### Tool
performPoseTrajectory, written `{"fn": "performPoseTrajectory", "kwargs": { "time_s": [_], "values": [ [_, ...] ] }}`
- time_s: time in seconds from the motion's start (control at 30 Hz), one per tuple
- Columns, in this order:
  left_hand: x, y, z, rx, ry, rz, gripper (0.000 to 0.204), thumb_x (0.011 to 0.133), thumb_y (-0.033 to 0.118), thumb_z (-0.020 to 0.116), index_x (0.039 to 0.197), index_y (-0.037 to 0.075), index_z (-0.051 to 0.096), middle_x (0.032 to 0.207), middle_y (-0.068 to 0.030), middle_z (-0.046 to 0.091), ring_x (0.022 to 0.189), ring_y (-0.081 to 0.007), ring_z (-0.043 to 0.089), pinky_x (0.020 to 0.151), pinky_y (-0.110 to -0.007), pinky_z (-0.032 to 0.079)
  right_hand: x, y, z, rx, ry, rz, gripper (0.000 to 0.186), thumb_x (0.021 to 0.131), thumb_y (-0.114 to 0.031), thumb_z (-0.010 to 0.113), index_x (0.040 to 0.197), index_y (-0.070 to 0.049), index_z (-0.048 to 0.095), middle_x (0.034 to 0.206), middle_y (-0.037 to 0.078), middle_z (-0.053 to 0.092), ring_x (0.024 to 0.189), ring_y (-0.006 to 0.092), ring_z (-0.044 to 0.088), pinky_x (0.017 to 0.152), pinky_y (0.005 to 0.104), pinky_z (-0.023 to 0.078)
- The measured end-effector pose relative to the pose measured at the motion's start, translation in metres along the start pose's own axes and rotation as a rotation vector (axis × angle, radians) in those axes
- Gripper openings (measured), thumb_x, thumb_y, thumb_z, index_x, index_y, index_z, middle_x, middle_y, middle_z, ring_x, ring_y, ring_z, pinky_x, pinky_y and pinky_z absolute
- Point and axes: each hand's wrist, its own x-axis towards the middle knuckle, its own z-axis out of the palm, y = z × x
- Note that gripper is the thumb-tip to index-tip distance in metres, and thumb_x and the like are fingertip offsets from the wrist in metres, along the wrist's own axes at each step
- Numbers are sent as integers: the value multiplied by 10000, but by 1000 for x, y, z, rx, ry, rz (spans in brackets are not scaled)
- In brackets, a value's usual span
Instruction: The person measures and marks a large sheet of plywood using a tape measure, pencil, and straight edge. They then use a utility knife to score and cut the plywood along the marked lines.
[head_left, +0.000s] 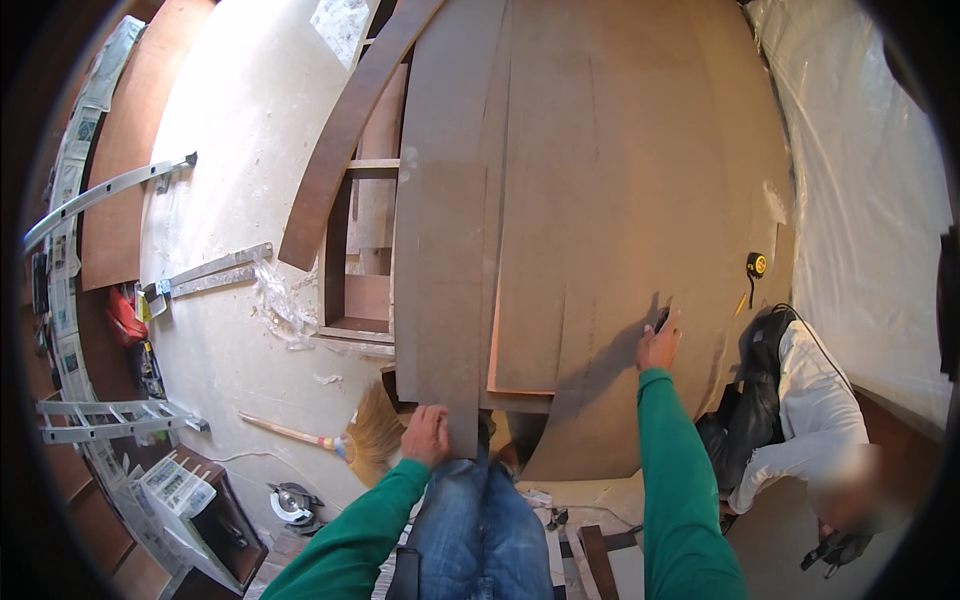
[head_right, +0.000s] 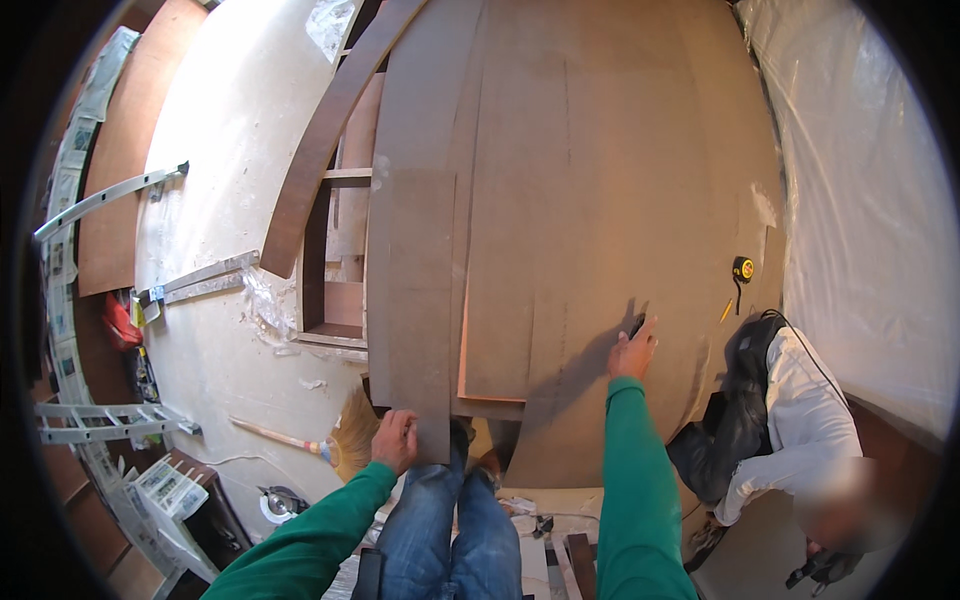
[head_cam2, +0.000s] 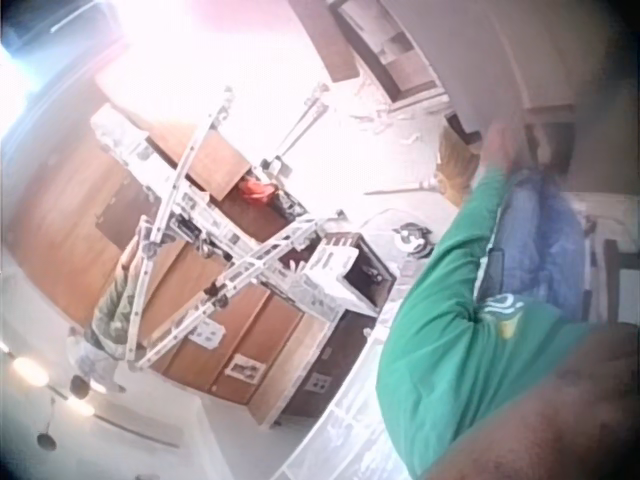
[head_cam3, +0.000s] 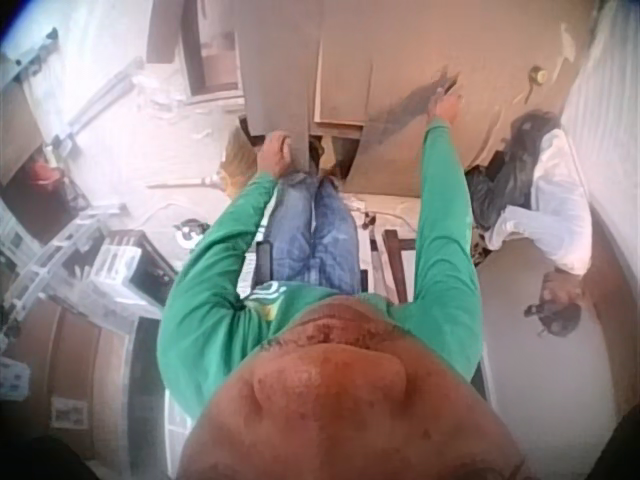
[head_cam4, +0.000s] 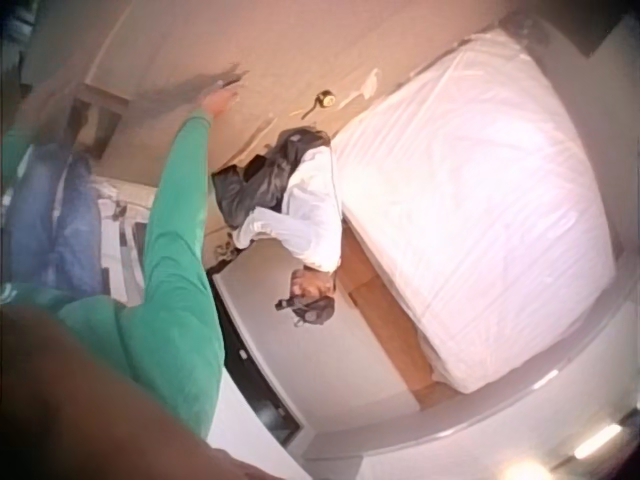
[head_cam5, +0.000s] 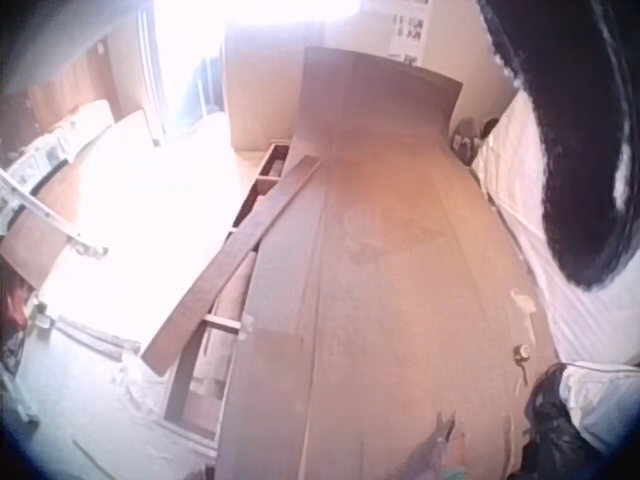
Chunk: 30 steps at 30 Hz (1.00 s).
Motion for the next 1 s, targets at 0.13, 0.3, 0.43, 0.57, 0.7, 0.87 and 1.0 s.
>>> {"fn": "performPoseTrajectory", "kwargs": {
  "time_s": [0.13,0.3,0.43,0.57,0.7,0.87,1.0],
  "values": [
    [-50,-39,-24,208,30,-93,269,908,162,685,1156,91,609,1071,-178,605,1085,-411,619,916,-489,517,2,-15,14,-45,-58,128,947,924,-224,744,1593,84,150,1507,348,413,1409,478,420,1150,511,393],
    [-97,-106,-20,306,-398,-515,418,934,354,699,1204,42,631,1199,-228,640,1152,-417,612,1004,-475,492,-25,-21,19,53,-90,86,980,905,-222,766,1580,110,138,1559,355,341,1450,474,364,1185,483,359],
    [-101,-108,-10,63,-777,-674,681,986,582,566,1354,9,590,1414,-258,578,1308,-393,559,1098,-443,435,-25,-11,21,168,-118,38,1018,890,-194,778,1587,105,99,1601,323,297,1482,440,331,1203,454,344],
    [-91,-53,-6,-43,-906,-600,879,987,708,438,1498,-5,490,1532,-258,492,1446,-372,449,1205,-412,325,-19,-3,16,189,-179,62,1095,848,-183,817,1598,87,66,1619,296,286,1491,407,339,1209,435,345],
    [-118,-92,19,-22,-1032,-503,972,972,767,372,1572,2,380,1613,-243,388,1536,-357,311,1267,-384,210,-21,-8,0,221,-265,-15,1215,790,-221,876,1612,55,25,1623,284,287,1479,403,373,1196,429,372],
    [-117,-44,8,24,-1192,-545,1090,942,833,307,1649,25,118,1694,-226,206,1573,-357,203,1282,-399,164,-17,9,-9,54,-318,-47,1301,754,-229,910,1623,15,-27,1643,271,273,1490,402,366,1202,431,378],
    [-130,-17,-2,-34,-1154,-574,1166,900,888,298,1653,29,66,1690,-258,174,1573,-367,198,1281,-415,166,-21,-12,-8,40,-331,3,1303,762,-215,908,1629,-3,-41,1643,279,274,1504,409,335,1202,442,375]
  ]
}}
